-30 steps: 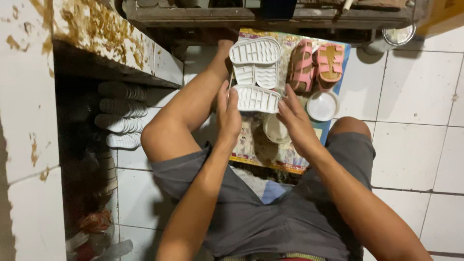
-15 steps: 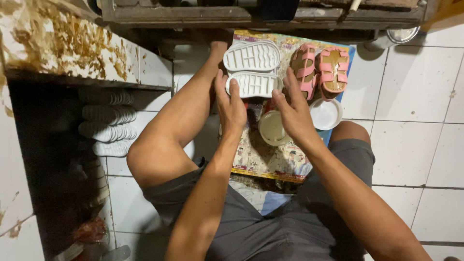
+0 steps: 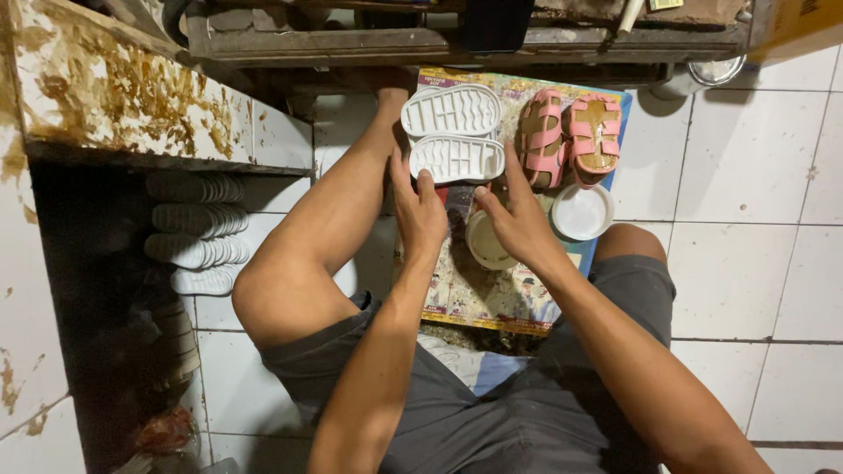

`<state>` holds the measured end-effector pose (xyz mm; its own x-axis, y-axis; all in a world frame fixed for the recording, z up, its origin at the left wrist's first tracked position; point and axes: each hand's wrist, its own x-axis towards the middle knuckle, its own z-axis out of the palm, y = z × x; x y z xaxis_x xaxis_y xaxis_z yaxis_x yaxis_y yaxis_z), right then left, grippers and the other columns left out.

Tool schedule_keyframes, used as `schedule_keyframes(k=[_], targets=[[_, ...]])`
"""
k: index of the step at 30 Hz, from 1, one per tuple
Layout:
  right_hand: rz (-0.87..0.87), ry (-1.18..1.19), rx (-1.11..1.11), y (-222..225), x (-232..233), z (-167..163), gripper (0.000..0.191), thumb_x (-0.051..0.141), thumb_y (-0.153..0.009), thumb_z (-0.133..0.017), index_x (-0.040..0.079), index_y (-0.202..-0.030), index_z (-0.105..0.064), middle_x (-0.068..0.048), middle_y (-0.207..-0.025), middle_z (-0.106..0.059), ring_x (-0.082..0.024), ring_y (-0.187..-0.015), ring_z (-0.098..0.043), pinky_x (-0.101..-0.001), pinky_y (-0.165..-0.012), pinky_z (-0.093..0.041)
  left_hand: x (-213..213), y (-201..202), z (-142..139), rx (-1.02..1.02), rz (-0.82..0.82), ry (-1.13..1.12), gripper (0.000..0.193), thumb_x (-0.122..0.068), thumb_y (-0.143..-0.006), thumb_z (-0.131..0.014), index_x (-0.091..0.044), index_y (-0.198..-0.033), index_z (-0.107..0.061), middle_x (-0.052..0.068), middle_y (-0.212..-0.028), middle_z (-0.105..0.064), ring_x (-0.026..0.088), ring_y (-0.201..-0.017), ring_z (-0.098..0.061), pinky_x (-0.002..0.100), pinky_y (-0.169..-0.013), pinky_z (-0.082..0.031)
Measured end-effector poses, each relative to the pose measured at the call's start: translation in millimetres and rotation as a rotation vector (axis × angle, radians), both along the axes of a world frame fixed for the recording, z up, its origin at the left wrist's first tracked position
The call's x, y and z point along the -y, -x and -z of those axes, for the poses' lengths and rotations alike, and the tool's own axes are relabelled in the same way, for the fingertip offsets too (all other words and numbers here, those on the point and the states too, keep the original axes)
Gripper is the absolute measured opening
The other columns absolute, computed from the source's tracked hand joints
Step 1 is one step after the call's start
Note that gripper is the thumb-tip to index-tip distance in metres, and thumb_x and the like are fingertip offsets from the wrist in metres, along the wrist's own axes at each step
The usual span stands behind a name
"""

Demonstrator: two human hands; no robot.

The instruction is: The person sits on the floor of a shoe workshop and assembles children's sandals. They hold a pink sandal upper, apply white glue from a bowl onto it and onto white rubber soles by hand, press the sole and upper together, and place the finished pairs on the board beside them.

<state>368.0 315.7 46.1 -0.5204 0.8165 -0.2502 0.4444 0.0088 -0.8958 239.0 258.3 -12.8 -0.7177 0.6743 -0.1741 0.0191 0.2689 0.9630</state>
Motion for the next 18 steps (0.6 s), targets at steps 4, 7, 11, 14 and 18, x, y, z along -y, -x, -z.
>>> schedule_keyframes(k=[4,7,11,14,18], targets=[[-0.005,-0.032,0.060,0.0,4.1,-9.8,0.083,0.028,-0.101,-0.061,0.000,-0.164,-0.014,-0.026,-0.166,-0.031,-0.035,-0.153,-0.036,-0.0406,-0.121,-0.032,-2.0,3.9,-6.3,0.052,-0.001,-0.025,0.060,-0.015,-0.103,-0.049,0.005,-0.156,-0.030,0.025,-0.153,-0.051,0.034,-0.141,-0.051,0.040,-0.115,-0.038],[0.002,-0.027,0.064,-0.9,6.1,-14.8,0.083,0.031,-0.099,-0.062,0.002,-0.162,-0.016,-0.026,-0.165,-0.029,-0.036,-0.152,-0.033,-0.0410,-0.114,-0.040,-1.8,4.3,-11.7,0.040,0.020,-0.023,0.060,-0.015,-0.104,-0.053,0.006,-0.155,-0.031,0.025,-0.153,-0.052,0.033,-0.141,-0.052,0.039,-0.116,-0.038],[-0.050,-0.185,0.132,-4.9,8.7,-17.6,0.079,0.031,-0.103,-0.064,0.003,-0.163,-0.021,-0.027,-0.166,-0.032,-0.039,-0.152,-0.034,-0.0470,-0.121,-0.034,-0.8,7.3,-16.0,0.070,0.006,-0.097,0.061,-0.014,-0.104,-0.056,0.005,-0.156,-0.031,0.026,-0.155,-0.049,0.033,-0.144,-0.049,0.040,-0.118,-0.037],[-0.072,-0.342,0.200,-17.4,16.4,-15.1,0.077,0.027,-0.103,-0.067,0.003,-0.163,-0.025,-0.029,-0.162,-0.034,-0.044,-0.152,-0.031,-0.0502,-0.119,-0.034,3.5,13.0,-18.3,-0.021,-0.064,-0.118,0.059,-0.014,-0.102,-0.061,0.005,-0.153,-0.038,0.025,-0.147,-0.053,0.031,-0.138,-0.053,0.040,-0.113,-0.040],[-0.010,-0.194,0.080,-48.5,36.8,-10.2,0.073,0.025,-0.098,-0.067,0.005,-0.159,-0.031,-0.023,-0.156,-0.045,-0.037,-0.140,-0.050,-0.0459,-0.112,-0.045,17.7,19.8,-22.7,-0.128,-0.133,-0.034,0.030,-0.020,-0.096,-0.069,0.003,-0.115,-0.066,0.015,-0.100,-0.074,0.022,-0.090,-0.069,0.035,-0.082,-0.056]])
